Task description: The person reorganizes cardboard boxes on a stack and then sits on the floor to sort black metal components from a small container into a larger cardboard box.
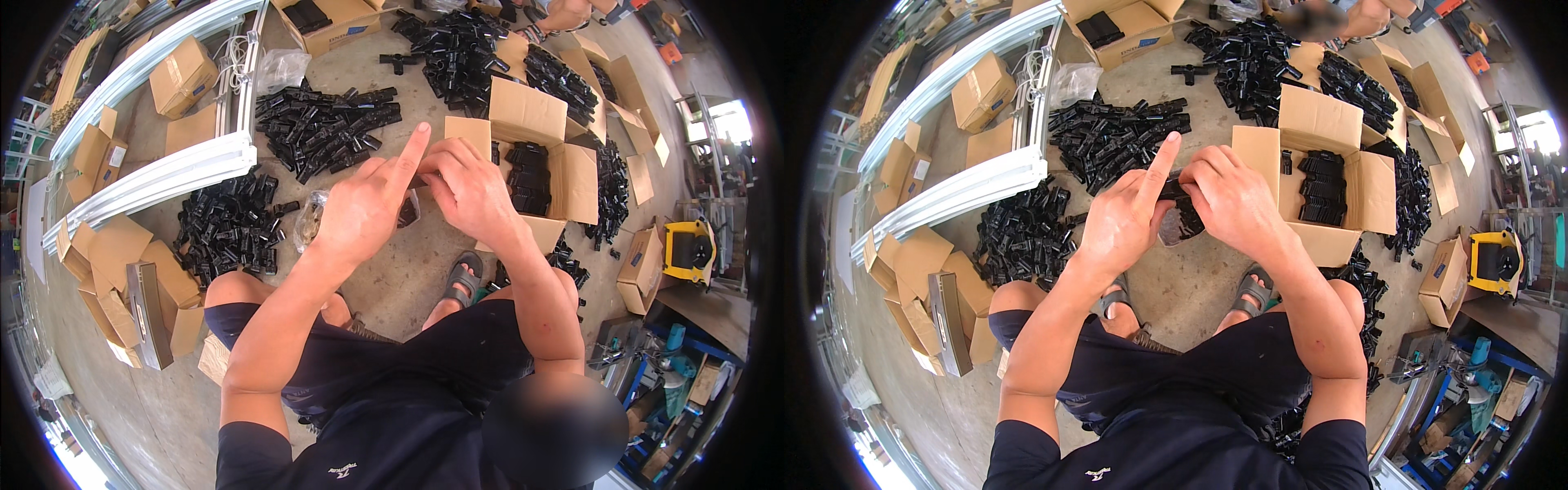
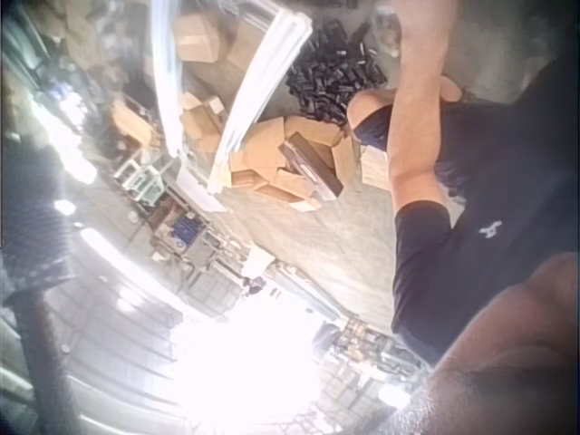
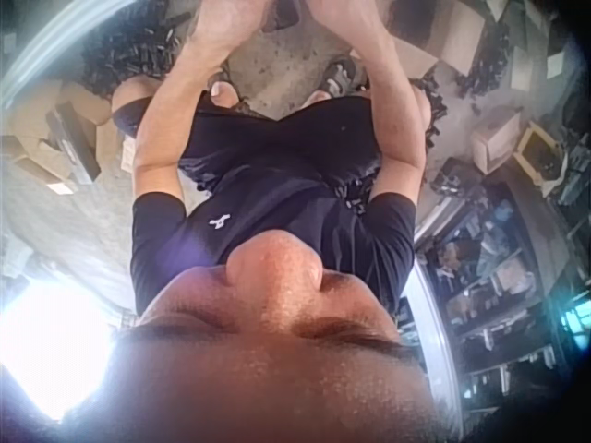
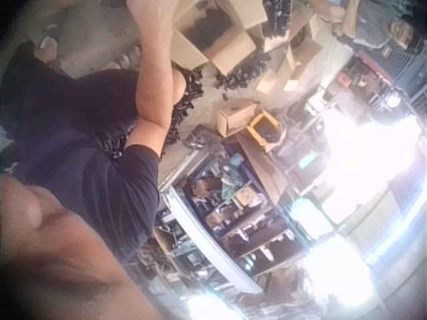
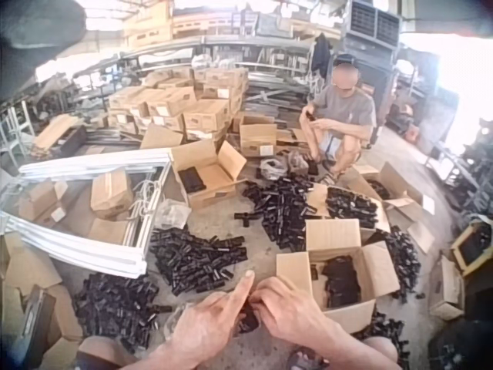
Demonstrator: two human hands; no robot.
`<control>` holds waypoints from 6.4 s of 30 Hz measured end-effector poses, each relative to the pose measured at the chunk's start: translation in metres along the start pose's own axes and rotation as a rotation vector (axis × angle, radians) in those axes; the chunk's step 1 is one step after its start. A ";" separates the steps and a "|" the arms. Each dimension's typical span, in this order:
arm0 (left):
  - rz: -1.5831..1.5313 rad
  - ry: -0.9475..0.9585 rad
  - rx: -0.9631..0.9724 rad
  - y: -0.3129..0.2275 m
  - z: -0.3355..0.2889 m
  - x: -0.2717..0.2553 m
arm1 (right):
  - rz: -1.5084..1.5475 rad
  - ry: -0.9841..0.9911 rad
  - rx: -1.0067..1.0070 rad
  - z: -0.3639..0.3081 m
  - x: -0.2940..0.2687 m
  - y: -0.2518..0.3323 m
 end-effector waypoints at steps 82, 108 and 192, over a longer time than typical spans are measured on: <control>-1.911 -0.681 -0.604 0.029 0.005 -0.049 | 0.042 0.628 0.612 -0.073 0.404 -0.047; -1.731 -0.351 -0.644 0.000 0.011 0.052 | 0.904 -0.479 0.540 -0.015 -0.002 -0.021; -1.674 -0.362 -0.594 0.015 0.015 0.067 | 0.043 -0.256 0.289 -0.001 0.004 -0.018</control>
Point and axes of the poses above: each hand's wrist, its own z-axis towards the middle knuckle, its own x-axis out of the palm, y = z × x, the point moved 3 cm from there along z, towards the middle knuckle, and after that the axes turned 4 degrees about y, right-handed, at the moved point
